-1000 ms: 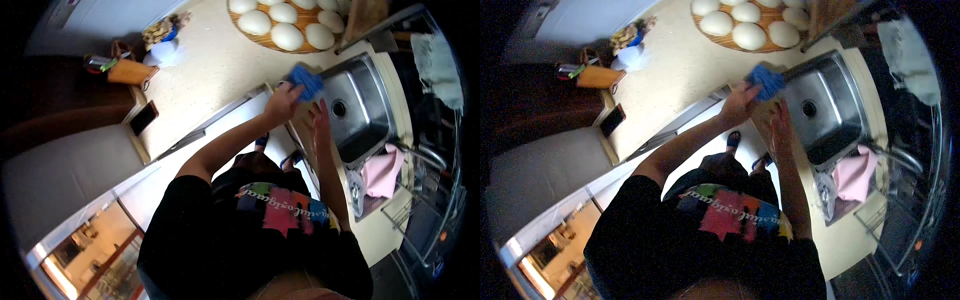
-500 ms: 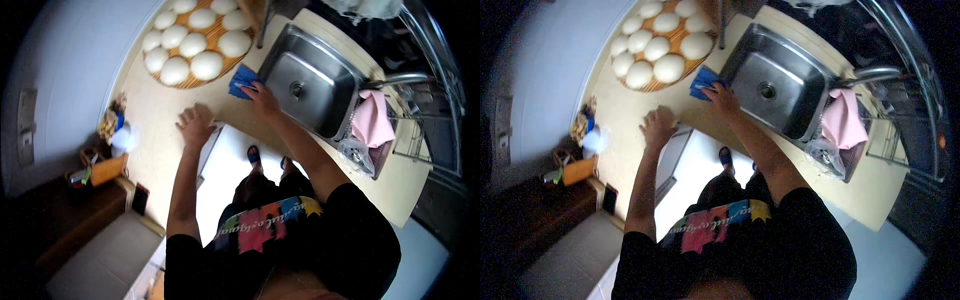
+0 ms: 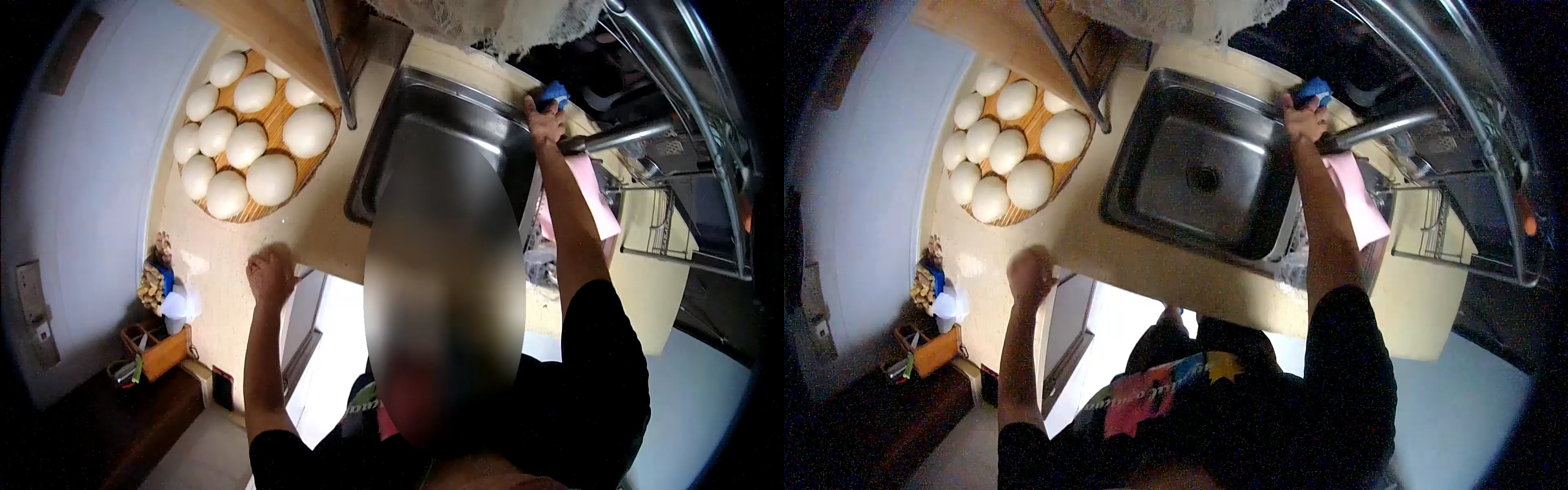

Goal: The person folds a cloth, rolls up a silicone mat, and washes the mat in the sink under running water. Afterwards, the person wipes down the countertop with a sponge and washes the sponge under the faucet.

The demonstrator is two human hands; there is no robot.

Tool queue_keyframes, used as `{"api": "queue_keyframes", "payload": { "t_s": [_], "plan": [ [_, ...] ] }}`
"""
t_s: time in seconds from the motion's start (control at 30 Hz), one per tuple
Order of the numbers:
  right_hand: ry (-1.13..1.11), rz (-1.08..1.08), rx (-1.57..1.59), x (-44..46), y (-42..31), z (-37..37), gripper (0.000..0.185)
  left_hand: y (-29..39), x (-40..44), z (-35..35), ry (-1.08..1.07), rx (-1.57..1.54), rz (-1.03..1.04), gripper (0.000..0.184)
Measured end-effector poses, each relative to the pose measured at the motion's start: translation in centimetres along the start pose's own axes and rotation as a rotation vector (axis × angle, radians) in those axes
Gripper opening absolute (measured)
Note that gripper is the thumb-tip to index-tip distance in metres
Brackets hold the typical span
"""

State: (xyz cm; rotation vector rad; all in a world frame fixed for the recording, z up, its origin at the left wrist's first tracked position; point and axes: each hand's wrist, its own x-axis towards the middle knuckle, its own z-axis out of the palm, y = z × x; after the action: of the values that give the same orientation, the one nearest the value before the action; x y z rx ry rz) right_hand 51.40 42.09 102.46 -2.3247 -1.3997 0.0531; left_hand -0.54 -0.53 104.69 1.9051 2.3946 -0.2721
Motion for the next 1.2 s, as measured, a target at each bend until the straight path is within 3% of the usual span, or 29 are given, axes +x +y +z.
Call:
{"api": "queue_keyframes", "payload": {
  "t_s": [0.1,0.17,0.2,0.3,0.33,0.4,0.43,0.53,0.6,0.63,0.67,0.73,0.8,0.87,0.9,0.93,0.97,1.03,1.13,1.17,1.2],
  "plan": [
    [-0.032,0.013,-0.107,2.0,0.0,3.4,0.114,1.4,0.6,-2.3,-0.103,0.077,-0.12,0.073],
    [0.159,0.093,-0.086,0.6,-2.4,5.2,0.114,1.0,0.6,-1.6,-0.195,0.056,-0.085,0.083],
    [0.208,0.053,-0.131,0.2,-3.8,6.5,0.108,1.9,0.9,-2.6,-0.261,0.088,-0.163,0.089],
    [0.323,-0.123,-0.153,-2.3,-8.9,9.2,0.078,1.5,0.9,-2.0,-0.253,0.119,-0.121,0.09],
    [0.318,-0.124,-0.154,-2.3,-10.0,11.1,0.078,1.5,0.9,-2.0,-0.257,0.12,-0.123,0.09],
    [0.546,-0.297,-0.266,-2.8,-12.0,14.0,0.054,1.7,1.1,-2.3,-0.302,0.113,-0.152,0.09],
    [0.517,-0.405,-0.275,-3.9,-13.5,13.4,0.05,1.3,0.8,-1.6,-0.31,0.112,-0.156,0.09],
    [-0.019,-0.884,-0.181,-8.6,-18.0,10.3,0.038,2.6,2.1,-4.0,-0.48,0.081,-0.22,0.095],
    [-0.28,-1.061,-0.15,-12.2,-18.6,8.6,0.033,2.9,1.9,-4.0,-0.47,0.079,-0.212,0.095],
    [-0.288,-1.038,-0.152,-14.4,-16.8,7.5,0.033,2.4,1.6,-4.2,-0.465,0.086,-0.203,0.096],
    [-0.393,-0.664,0.221,-16.0,-15.4,6.9,0.036,0.9,1.1,-2.5,-0.377,0.02,-0.108,0.095],
    [-0.434,-0.096,0.788,-16.6,-11.6,8.7,0.043,2.0,1.2,-3.6,-0.396,0.042,-0.147,0.095],
    [-0.378,0.001,1.102,-12.6,-1.7,7.4,0.041,2.1,1.6,-3.5,-0.418,0.047,-0.2,0.095],
    [0.519,-0.083,0.658,-9.3,1.6,8.3,0.034,1.3,1.0,-1.9,-0.341,0.102,-0.148,0.093],
    [0.463,0.219,0.644,-7.1,3.8,8.7,0.036,1.0,0.8,-1.4,-0.253,0.157,-0.102,0.092],
    [0.483,0.427,0.32,-5.4,3.8,8.1,0.046,1.2,0.8,-1.9,-0.256,0.154,-0.108,0.092],
    [0.479,0.422,0.324,-4.5,2.2,7.1,0.046,1.8,1.2,-2.9,-0.334,0.091,-0.153,0.093],
    [0.166,0.665,0.258,-3.1,-2.0,5.9,0.06,2.1,2.0,-3.4,-0.405,0.029,-0.213,0.094],
    [0.299,0.703,0.148,-3.7,-7.0,11.0,0.082,1.5,1.6,-2.5,-0.42,0.05,-0.184,0.094],
    [0.207,0.683,0.199,-4.9,-9.3,11.4,0.088,0.8,1.5,-1.3,-0.355,0.028,-0.117,0.092],
    [0.151,0.576,0.219,-6.8,-11.6,11.2,0.075,0.5,1.1,-1.3,-0.332,0.021,-0.095,0.091]
  ]
}}
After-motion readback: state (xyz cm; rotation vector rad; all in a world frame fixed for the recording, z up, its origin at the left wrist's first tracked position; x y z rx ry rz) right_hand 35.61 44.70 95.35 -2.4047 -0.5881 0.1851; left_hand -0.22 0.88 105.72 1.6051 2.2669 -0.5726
